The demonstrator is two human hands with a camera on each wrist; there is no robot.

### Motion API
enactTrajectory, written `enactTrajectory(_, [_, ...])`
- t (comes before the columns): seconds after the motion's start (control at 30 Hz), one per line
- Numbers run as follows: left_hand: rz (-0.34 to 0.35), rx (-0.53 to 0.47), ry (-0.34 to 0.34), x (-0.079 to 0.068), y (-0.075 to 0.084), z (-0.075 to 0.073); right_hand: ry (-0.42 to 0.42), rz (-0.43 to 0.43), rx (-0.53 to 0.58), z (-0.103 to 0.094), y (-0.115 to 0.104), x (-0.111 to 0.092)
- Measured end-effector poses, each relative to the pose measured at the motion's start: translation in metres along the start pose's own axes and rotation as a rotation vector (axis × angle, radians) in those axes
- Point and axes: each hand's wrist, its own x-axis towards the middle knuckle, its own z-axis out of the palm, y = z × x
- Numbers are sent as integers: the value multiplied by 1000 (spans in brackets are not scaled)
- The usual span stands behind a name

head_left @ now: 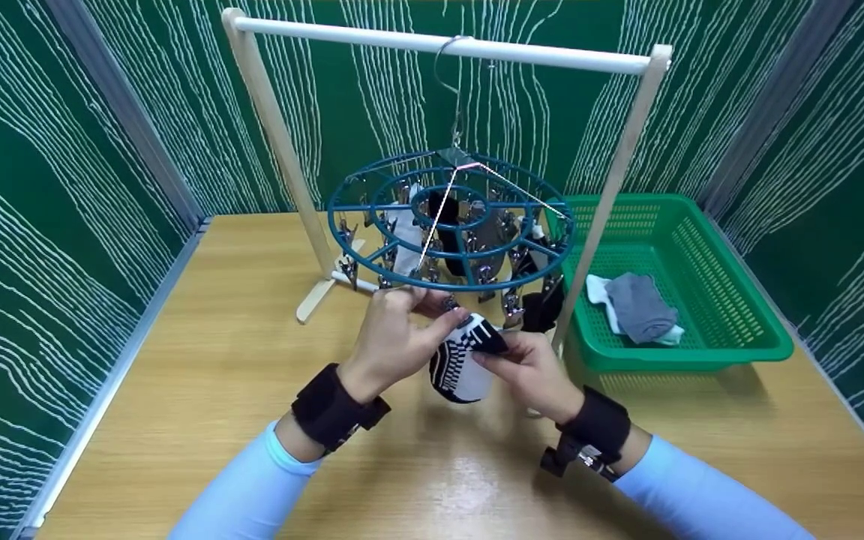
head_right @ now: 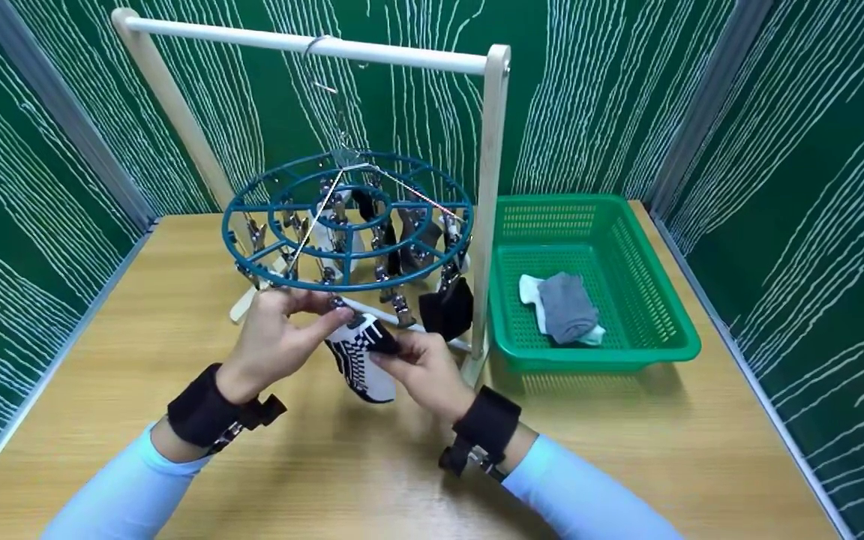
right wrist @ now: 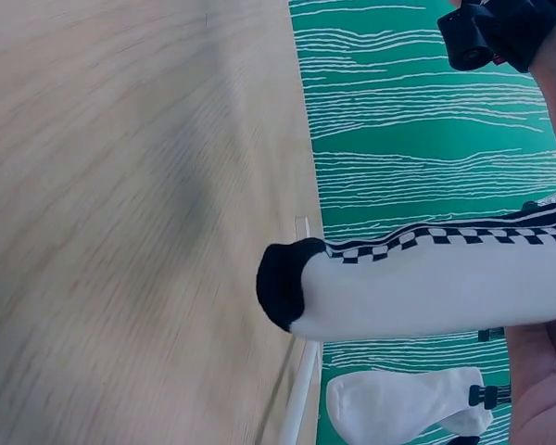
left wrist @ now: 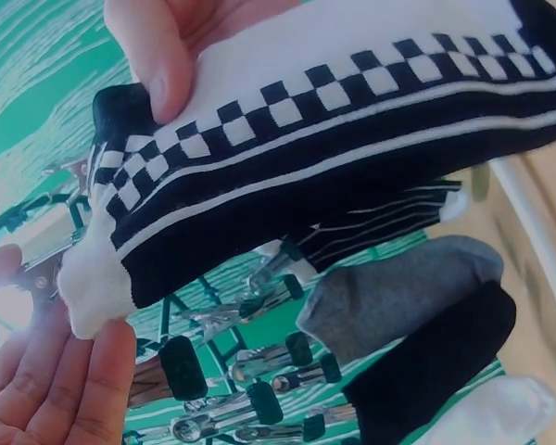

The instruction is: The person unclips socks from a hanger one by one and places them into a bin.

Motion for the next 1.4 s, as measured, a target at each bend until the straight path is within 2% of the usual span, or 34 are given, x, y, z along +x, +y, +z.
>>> enactTrajectory(0.13, [25,5,-4,0,1,-1,-12,-15,12,-1,1,-1])
enactTrajectory(0.3, [78,16,11,0,0,-2,-77,-15,76,-2,6,-2])
enactTrajectory(0.4, [92,16,24,0,-1,-3,-112,-13,58,-5,8,-3])
enactTrajectory(0.57, [74,17,32,0,-1,-6,-158,-19,-2,-13,7,-6])
enactTrajectory(0.7, [58,14,31,0,-2,-8,-200,-29,-7,-23,5,-9])
enactTrajectory(0.9, [41,1,28,-1,-3,-9,-265,-104,-58,-41,-3,-10])
enactTrajectory(1.07, [16,-6,27,-1,-3,-9,-318,-114,-37,-59,-16,-10])
enactTrajectory(1.4, [-21,-11,60,-2,-3,-9,-329,-149,-55,-96,-41,-5])
